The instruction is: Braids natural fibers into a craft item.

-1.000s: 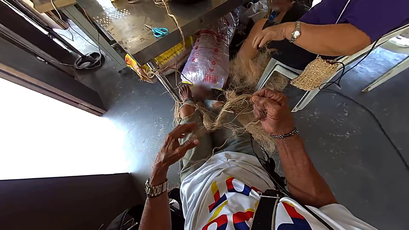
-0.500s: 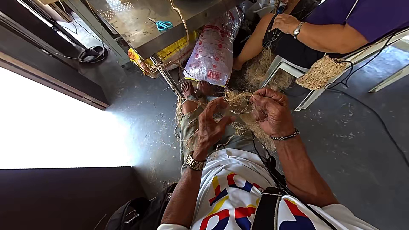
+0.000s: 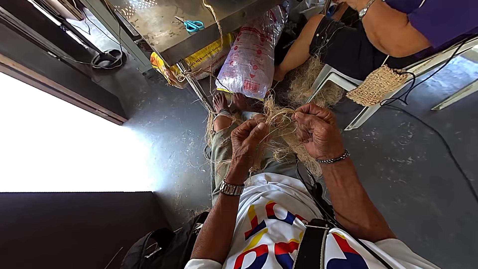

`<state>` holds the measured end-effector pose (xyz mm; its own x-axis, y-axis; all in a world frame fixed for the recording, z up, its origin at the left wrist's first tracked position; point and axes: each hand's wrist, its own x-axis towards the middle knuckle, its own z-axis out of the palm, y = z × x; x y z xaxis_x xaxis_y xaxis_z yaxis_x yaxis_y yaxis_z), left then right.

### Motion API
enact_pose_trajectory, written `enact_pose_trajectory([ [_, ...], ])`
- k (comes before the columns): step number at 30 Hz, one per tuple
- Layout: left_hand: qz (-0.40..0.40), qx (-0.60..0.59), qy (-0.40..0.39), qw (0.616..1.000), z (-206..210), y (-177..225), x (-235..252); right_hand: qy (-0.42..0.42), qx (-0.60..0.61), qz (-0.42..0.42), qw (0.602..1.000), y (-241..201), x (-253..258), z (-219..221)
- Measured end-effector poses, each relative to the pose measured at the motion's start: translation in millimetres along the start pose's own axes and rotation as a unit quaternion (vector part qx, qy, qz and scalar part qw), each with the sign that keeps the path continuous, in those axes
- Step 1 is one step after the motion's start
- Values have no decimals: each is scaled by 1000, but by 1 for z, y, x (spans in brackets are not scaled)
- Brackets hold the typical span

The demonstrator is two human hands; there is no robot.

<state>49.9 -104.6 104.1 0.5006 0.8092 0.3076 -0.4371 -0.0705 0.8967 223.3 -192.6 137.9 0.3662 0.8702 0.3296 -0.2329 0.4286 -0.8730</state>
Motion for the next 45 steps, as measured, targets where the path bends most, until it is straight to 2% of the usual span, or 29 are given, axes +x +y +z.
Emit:
enact_pose_trajectory([
  [5,-9,-6,8,1000,0,3,0,-11,1,15,1000,4,1,-2],
  [12,11,-13,18,1000,1,3,2,-80,-34,8,996,11,1,-4],
  [15,16,13,18,1000,4,6,1,-68,-47,6,997,18,-1,4],
  [21,16,-9,-5,1000,8,9,1,-27,-26,24,999,24,-5,16],
  [30,-29,-53,-32,998,1,12,1,-29,55,55,997,24,-7,16],
  [37,-70,-73,-13,995,4,18,2,-29,95,74,992,23,-6,13],
  [45,-79,-81,-6,994,6,19,3,-46,88,83,992,24,-5,12],
])
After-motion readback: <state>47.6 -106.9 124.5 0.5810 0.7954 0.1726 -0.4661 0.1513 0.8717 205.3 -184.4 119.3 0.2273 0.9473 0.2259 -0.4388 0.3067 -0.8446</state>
